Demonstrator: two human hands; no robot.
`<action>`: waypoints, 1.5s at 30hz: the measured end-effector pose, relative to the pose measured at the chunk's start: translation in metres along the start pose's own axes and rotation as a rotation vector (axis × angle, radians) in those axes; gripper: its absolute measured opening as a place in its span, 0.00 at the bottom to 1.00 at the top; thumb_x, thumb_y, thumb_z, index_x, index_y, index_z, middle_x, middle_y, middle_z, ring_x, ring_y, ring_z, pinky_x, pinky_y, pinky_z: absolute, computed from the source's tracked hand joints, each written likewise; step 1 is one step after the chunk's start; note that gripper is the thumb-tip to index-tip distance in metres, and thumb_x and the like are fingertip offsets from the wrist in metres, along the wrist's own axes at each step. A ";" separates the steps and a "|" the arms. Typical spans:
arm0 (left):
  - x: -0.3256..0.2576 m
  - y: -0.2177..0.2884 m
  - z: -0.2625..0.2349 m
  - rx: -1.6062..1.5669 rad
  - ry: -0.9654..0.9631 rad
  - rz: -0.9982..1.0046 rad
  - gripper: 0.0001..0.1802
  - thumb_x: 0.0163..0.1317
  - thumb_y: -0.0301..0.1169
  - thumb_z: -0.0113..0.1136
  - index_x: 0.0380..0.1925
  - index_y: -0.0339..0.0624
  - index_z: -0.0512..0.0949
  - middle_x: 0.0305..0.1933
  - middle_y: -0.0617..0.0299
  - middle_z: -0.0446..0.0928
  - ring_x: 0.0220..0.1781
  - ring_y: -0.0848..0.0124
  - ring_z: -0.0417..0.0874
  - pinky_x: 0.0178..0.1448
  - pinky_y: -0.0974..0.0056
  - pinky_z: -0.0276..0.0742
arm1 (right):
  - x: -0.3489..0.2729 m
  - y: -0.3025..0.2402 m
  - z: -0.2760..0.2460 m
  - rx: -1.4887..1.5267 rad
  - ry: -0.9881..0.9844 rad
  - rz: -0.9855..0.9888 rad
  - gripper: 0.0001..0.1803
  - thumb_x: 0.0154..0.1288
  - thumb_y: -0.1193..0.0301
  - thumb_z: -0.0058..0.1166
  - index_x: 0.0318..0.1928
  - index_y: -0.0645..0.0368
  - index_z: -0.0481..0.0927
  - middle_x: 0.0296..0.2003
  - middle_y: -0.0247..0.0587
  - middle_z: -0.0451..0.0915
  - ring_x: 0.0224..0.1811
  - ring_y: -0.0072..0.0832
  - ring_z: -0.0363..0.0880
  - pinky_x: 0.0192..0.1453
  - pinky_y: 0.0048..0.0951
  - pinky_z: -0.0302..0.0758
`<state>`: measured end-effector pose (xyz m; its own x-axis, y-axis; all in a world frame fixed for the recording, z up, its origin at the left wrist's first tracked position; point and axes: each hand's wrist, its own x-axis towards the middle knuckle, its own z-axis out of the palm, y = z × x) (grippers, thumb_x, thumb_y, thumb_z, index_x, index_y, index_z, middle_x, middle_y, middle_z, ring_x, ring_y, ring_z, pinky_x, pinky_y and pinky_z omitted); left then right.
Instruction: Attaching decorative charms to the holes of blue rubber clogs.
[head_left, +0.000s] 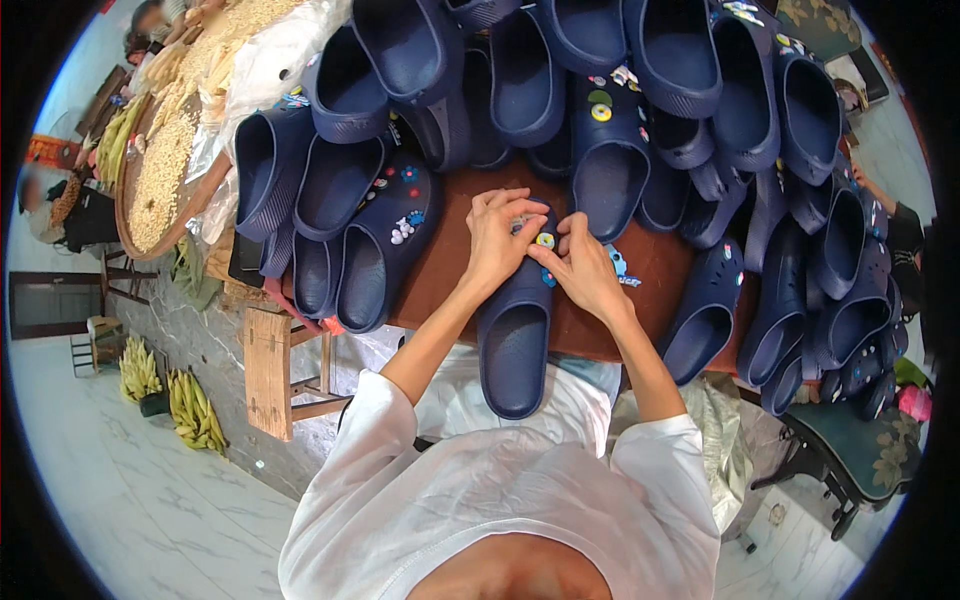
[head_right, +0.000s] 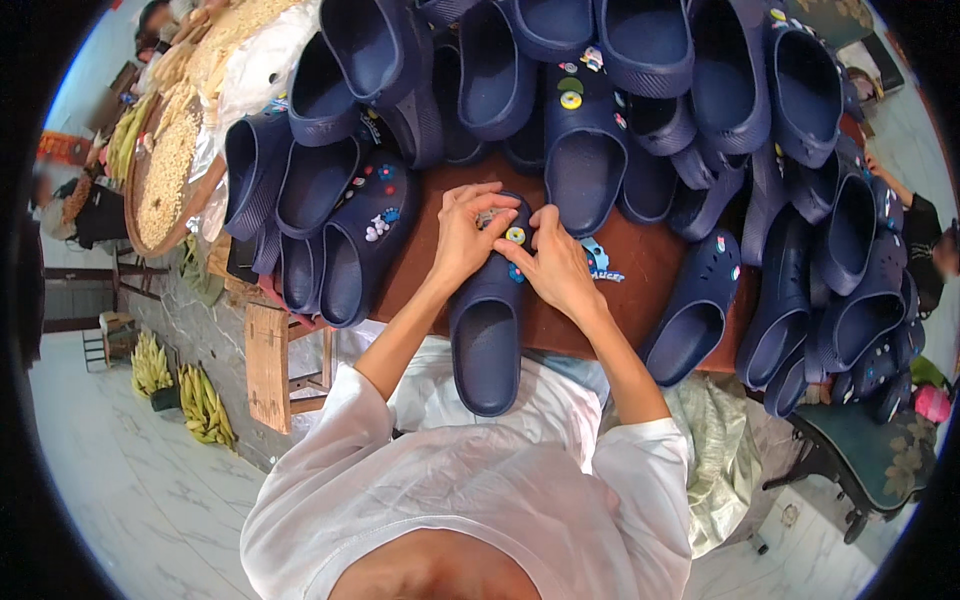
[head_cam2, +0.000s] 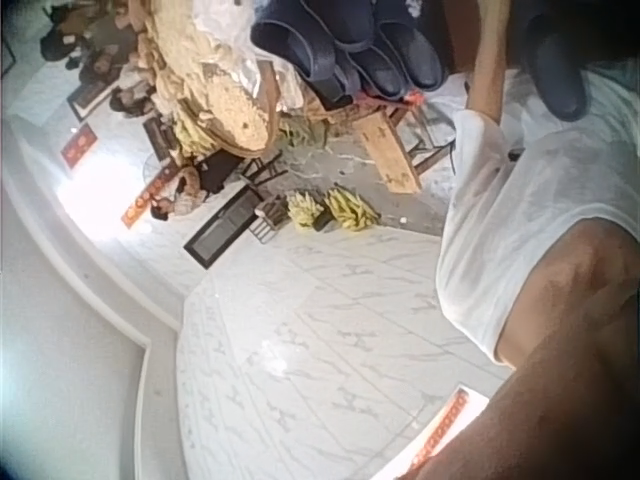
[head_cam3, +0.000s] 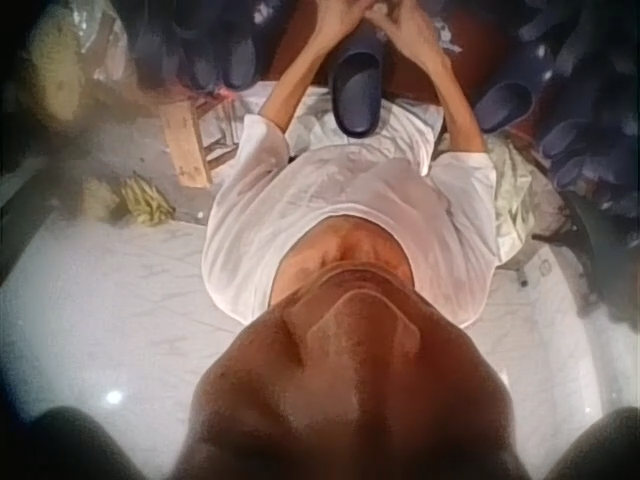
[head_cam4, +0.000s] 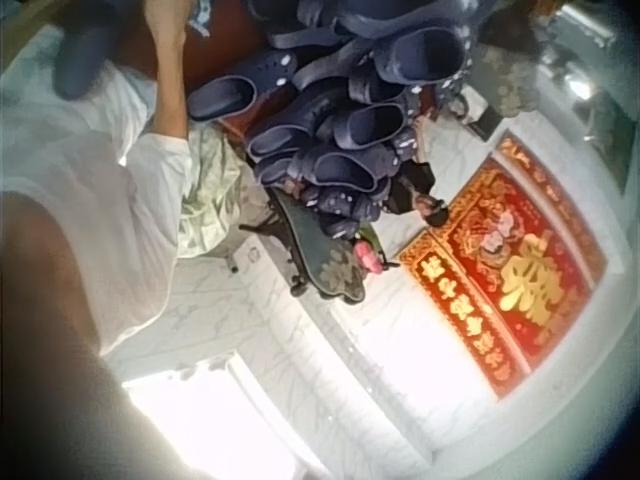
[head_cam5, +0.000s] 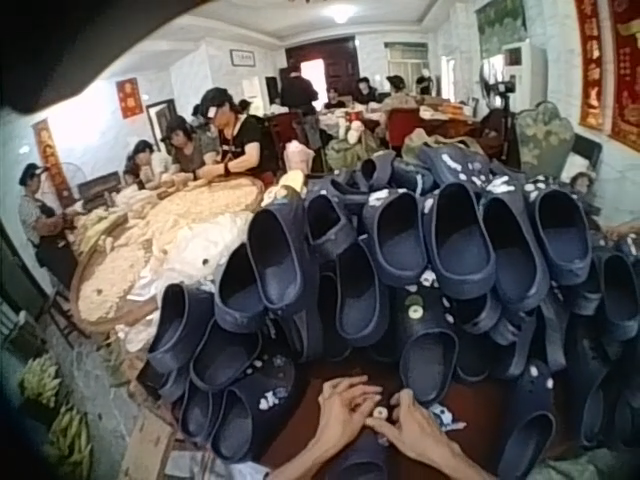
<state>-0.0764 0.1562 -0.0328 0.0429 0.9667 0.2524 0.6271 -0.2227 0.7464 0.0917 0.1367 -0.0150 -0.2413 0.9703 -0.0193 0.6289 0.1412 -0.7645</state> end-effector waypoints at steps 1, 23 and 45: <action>0.001 -0.002 0.000 -0.003 -0.013 -0.001 0.10 0.57 0.32 0.70 0.41 0.51 0.88 0.56 0.56 0.82 0.61 0.55 0.74 0.67 0.52 0.68 | 0.002 -0.003 -0.003 -0.004 -0.041 0.044 0.32 0.62 0.50 0.66 0.45 0.64 0.66 0.33 0.58 0.80 0.34 0.53 0.83 0.37 0.45 0.77; -0.002 0.013 0.002 -0.026 0.071 0.172 0.09 0.57 0.23 0.66 0.39 0.43 0.85 0.36 0.59 0.82 0.44 0.59 0.78 0.49 0.57 0.74 | -0.001 -0.005 0.010 -0.078 0.087 -0.117 0.16 0.69 0.69 0.53 0.47 0.66 0.64 0.34 0.65 0.80 0.34 0.61 0.81 0.35 0.55 0.77; -0.001 0.016 0.001 -0.177 0.041 -0.005 0.06 0.58 0.22 0.66 0.36 0.42 0.84 0.24 0.62 0.73 0.27 0.68 0.75 0.35 0.63 0.72 | -0.043 0.032 0.000 -0.236 0.421 -0.126 0.14 0.69 0.64 0.59 0.41 0.60 0.71 0.29 0.46 0.79 0.28 0.44 0.80 0.30 0.44 0.74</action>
<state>-0.0657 0.1514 -0.0221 0.0060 0.9626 0.2707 0.4808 -0.2402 0.8433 0.1224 0.0993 -0.0389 -0.0376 0.9312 0.3627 0.7759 0.2559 -0.5766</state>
